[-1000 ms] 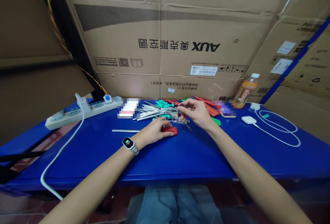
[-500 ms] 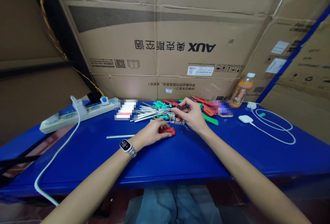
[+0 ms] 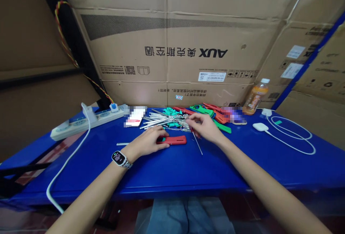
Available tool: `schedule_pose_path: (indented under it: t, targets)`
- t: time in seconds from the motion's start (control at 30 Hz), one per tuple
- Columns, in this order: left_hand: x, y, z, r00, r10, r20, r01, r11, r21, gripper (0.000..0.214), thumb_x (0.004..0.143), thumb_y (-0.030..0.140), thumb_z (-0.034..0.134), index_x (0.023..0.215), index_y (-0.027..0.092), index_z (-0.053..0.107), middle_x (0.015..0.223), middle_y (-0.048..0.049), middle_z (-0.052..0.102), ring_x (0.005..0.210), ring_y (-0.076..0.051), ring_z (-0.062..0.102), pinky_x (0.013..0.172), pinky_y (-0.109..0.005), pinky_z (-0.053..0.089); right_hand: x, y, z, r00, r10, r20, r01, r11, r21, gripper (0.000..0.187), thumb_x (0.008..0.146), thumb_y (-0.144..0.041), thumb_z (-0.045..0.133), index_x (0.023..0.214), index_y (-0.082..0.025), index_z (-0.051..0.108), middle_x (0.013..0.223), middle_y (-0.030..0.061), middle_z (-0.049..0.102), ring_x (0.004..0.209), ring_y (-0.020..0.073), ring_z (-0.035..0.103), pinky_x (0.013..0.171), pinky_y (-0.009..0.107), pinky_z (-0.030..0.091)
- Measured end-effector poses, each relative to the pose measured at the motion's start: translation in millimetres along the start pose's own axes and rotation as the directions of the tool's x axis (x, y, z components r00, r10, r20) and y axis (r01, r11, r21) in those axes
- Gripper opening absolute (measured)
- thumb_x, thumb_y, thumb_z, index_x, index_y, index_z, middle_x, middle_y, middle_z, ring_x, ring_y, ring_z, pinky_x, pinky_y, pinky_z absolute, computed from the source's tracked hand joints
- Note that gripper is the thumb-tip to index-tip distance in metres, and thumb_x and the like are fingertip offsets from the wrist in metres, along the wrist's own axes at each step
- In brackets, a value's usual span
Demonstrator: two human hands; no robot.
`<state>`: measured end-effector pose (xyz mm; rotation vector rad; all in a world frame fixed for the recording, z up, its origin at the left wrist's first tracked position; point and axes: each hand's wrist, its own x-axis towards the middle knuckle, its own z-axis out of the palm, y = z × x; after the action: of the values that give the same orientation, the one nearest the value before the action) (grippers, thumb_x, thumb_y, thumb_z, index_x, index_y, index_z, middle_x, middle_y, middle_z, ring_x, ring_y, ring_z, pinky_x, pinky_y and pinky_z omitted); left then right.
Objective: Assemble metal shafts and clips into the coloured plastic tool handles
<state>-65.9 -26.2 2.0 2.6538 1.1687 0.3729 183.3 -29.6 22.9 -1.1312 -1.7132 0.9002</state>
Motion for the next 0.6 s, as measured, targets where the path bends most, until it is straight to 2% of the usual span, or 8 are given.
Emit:
schedule_pose_path:
  t: [0.07,0.17,0.37,0.43,0.5,0.57,0.6]
  targets:
    - [-3.6,-2.7,-1.8,0.999,0.037,-0.012,-0.037,0.999,-0.016,0.034,0.091,0.043,0.06,0.113,0.019,0.066,0.104,-0.0083,0.061,0.099,-0.026,0.059,0.088,-0.037,0.048,-3.9,5.2,6.9,0.993,0.081,0.084,-0.071,0.99,-0.119,0.024,0.081,-0.041,0.064,0.076,-0.018,0.059,0.054,-0.0048,0.056,0.034,0.0085,0.045,0.039,0.023,0.036]
    - [-10.0,-6.3,-7.7,0.994,0.074,-0.086,-0.077,0.997,-0.031,0.034,0.095,0.044,0.053,0.118,0.02,0.063,0.11,-0.0087,0.057,0.102,-0.024,0.058,0.091,-0.037,0.047,-7.1,10.9,17.7,0.983,0.139,0.118,-0.109,0.967,-0.232,0.02,0.083,-0.037,0.062,0.082,-0.017,0.062,0.055,-0.0042,0.059,0.035,0.0089,0.048,0.041,0.022,0.037]
    - [-19.8,-20.7,-22.0,0.978,0.051,-0.201,-0.034,0.995,0.089,0.038,0.099,0.047,0.043,0.124,0.022,0.058,0.118,-0.0092,0.052,0.097,-0.023,0.061,0.089,-0.038,0.05,-2.7,18.8,31.2,0.972,0.18,0.15,-0.133,0.951,-0.278,0.01,0.089,-0.026,0.052,0.091,-0.019,0.059,0.054,-0.0055,0.056,0.038,0.0105,0.053,0.039,0.02,0.036]
    - [-19.5,-24.9,-22.3,0.972,0.038,-0.231,-0.011,0.993,0.12,0.04,0.099,0.048,0.042,0.127,0.022,0.057,0.12,-0.0093,0.052,0.096,-0.023,0.062,0.087,-0.038,0.051,-2.8,20.4,33.8,0.981,0.137,0.138,-0.078,0.926,-0.368,0.008,0.088,-0.021,0.053,0.088,-0.018,0.06,0.056,-0.0044,0.058,0.045,0.0111,0.056,0.046,0.021,0.039]
    - [-17.5,-26.2,-20.4,0.969,0.037,-0.244,0.0,0.989,0.151,0.041,0.1,0.047,0.04,0.128,0.022,0.056,0.12,-0.0098,0.053,0.093,-0.023,0.063,0.085,-0.037,0.052,-5.0,19.0,35.0,0.994,0.042,0.104,0.013,0.881,-0.473,0.009,0.086,-0.022,0.056,0.093,-0.018,0.061,0.063,-0.0019,0.062,0.056,0.0132,0.06,0.054,0.023,0.041]
    - [-14.1,-23.8,-17.8,0.968,0.06,-0.243,-0.013,0.981,0.193,0.042,0.101,0.046,0.039,0.129,0.022,0.056,0.119,-0.0104,0.054,0.09,-0.022,0.064,0.081,-0.037,0.053,-7.9,14.2,34.6,0.995,-0.08,0.061,0.1,0.827,-0.553,0.027,0.086,-0.027,0.059,0.111,-0.02,0.058,0.088,0.0042,0.069,0.073,0.0173,0.064,0.061,0.027,0.045]
    - [-11.8,-21.5,-16.8,0.969,0.077,-0.237,-0.024,0.975,0.219,0.042,0.101,0.046,0.038,0.13,0.021,0.056,0.119,-0.0106,0.054,0.089,-0.022,0.064,0.08,-0.036,0.053,-8.8,11.0,33.9,0.988,-0.144,0.053,0.148,0.798,-0.584,0.04,0.085,-0.031,0.061,0.123,-0.021,0.053,0.105,0.008,0.068,0.084,0.0202,0.065,0.065,0.03,0.047]
